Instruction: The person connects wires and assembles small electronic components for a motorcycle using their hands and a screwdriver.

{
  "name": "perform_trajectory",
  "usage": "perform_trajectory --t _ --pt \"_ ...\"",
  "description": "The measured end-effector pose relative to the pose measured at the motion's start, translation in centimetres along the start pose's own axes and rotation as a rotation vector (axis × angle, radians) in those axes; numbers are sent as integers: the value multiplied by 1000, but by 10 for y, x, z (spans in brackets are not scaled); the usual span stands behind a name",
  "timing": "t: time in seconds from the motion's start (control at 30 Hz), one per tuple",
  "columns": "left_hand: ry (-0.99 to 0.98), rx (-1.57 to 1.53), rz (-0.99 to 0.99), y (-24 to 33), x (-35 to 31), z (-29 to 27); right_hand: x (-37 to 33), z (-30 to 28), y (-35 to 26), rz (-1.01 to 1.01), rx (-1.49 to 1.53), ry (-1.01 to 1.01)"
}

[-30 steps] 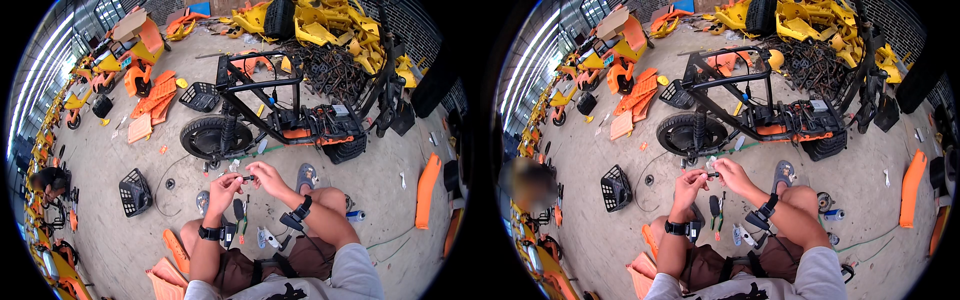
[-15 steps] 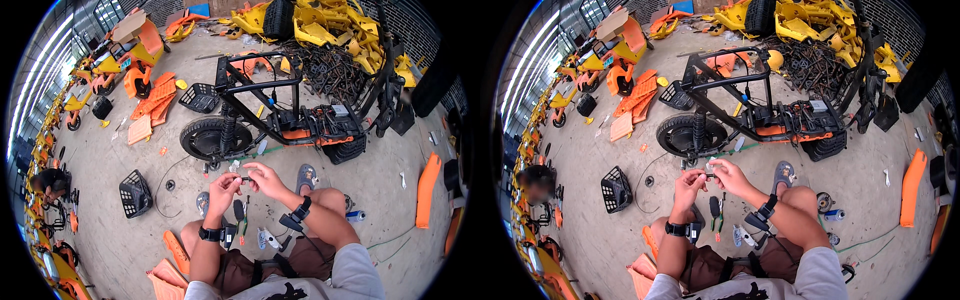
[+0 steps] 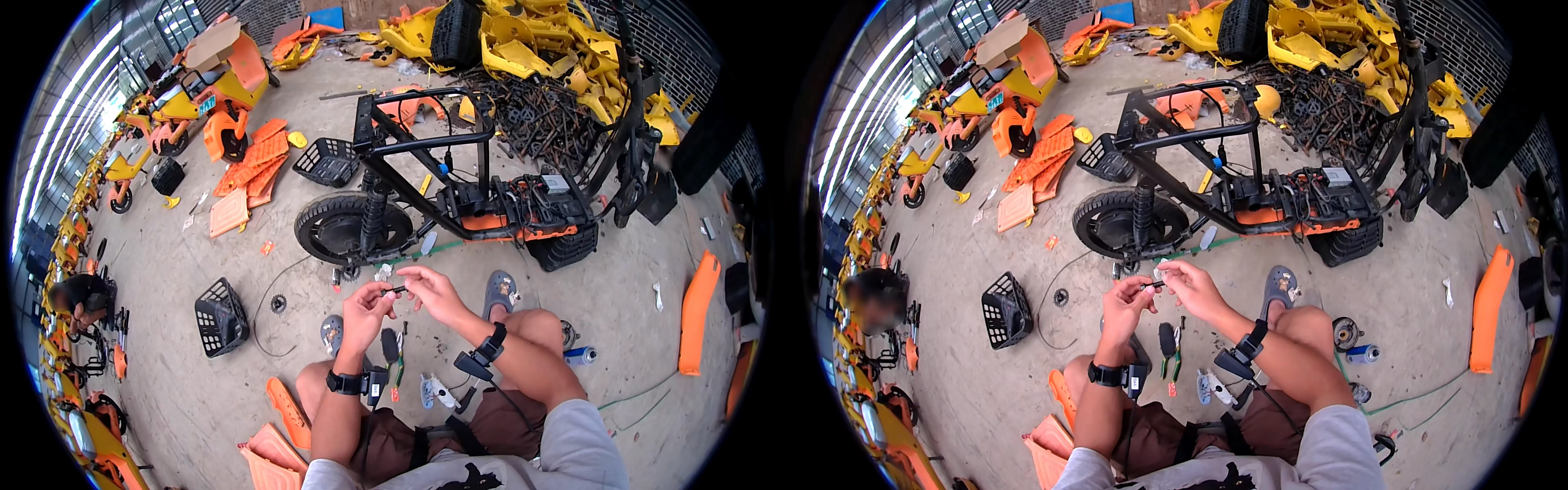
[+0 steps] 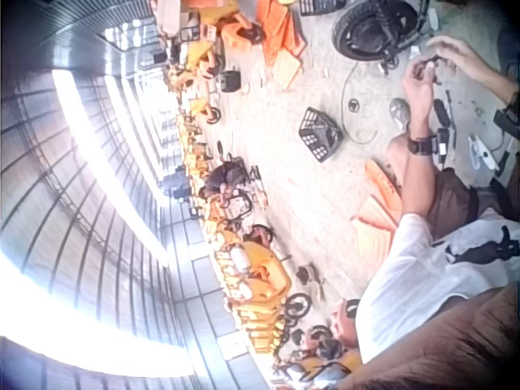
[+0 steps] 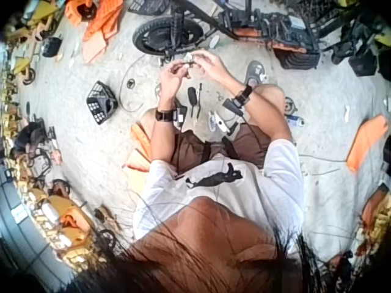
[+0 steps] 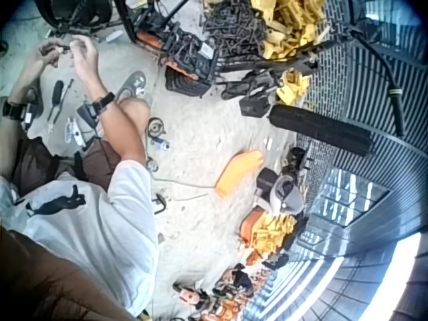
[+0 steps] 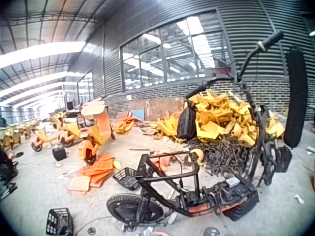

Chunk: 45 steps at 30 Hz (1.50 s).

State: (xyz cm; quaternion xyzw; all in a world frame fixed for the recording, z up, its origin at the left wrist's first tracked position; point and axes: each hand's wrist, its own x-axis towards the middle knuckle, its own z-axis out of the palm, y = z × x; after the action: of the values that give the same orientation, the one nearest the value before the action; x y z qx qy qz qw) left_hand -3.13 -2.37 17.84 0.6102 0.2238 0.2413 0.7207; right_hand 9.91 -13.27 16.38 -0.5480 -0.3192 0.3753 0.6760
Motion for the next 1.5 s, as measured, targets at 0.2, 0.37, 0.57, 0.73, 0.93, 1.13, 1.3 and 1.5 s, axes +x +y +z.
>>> perform_trajectory --t 0.2,0.37,0.57,0.73,0.93,1.13,1.3,1.5 --pt "-6 -1 19 0 -3 -2 -1 -1 -8 166 61 -56" --pt "-36 41 -15 -2 -1 1 -2 6 -2 -33 0 -13" --pt "-30 40 -4 0 -1 1 -1 9 -9 108 -29 20" --pt "-33 83 -21 -2 -2 -3 -4 7 -12 -90 -153 35" --pt "-26 76 -7 -1 -1 2 1 13 -4 -30 -65 82" --pt "-59 103 24 -5 -4 -2 0 14 -12 110 -123 60" --pt "-23 42 27 -3 0 7 3 9 3 -73 -173 92" --pt "-56 146 10 -6 -6 -10 -3 10 -9 107 -75 6"
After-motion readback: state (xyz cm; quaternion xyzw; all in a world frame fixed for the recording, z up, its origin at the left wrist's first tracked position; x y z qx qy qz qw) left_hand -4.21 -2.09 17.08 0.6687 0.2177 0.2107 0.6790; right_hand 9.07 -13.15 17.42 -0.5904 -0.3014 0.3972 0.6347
